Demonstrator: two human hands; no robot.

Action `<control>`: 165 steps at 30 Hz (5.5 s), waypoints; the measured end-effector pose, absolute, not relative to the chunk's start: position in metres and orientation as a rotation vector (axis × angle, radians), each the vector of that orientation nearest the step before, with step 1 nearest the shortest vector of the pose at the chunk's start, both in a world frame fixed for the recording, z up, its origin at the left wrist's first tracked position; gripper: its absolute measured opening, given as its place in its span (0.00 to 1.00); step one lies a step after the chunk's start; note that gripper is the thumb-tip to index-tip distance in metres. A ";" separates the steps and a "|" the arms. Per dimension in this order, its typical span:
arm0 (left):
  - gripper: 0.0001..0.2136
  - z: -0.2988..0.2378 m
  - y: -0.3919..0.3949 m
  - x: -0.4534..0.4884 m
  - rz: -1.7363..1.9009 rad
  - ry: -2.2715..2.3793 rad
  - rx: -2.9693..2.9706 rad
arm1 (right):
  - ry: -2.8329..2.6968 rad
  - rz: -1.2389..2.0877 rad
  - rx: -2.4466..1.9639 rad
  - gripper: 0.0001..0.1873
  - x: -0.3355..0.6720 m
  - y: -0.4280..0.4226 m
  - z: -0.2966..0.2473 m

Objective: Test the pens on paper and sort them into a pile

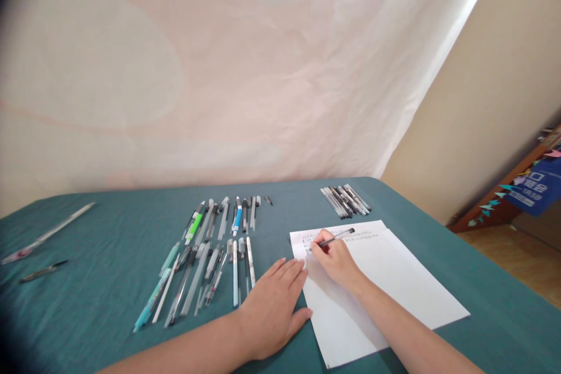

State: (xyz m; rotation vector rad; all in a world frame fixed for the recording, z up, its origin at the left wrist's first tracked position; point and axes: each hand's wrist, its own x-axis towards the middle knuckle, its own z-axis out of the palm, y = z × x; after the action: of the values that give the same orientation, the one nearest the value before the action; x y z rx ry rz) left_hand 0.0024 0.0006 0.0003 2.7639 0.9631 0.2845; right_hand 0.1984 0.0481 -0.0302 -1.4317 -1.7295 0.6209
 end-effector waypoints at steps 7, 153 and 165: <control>0.27 0.001 0.000 0.002 0.284 0.963 2.770 | -1.720 0.618 -1.437 0.08 0.199 0.048 -0.029; 0.09 0.018 0.067 -0.038 1.239 0.932 1.312 | -1.316 0.756 -1.088 0.20 0.120 0.063 0.028; 0.08 0.027 0.066 -0.040 1.219 0.969 1.326 | -1.318 0.770 -1.096 0.20 0.120 0.063 0.025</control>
State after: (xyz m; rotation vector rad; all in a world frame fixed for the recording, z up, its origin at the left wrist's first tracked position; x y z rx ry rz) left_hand -0.0395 0.0662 0.0268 1.3257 0.9687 1.2186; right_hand 0.1203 0.0626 0.0251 -1.0956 -1.3180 0.7704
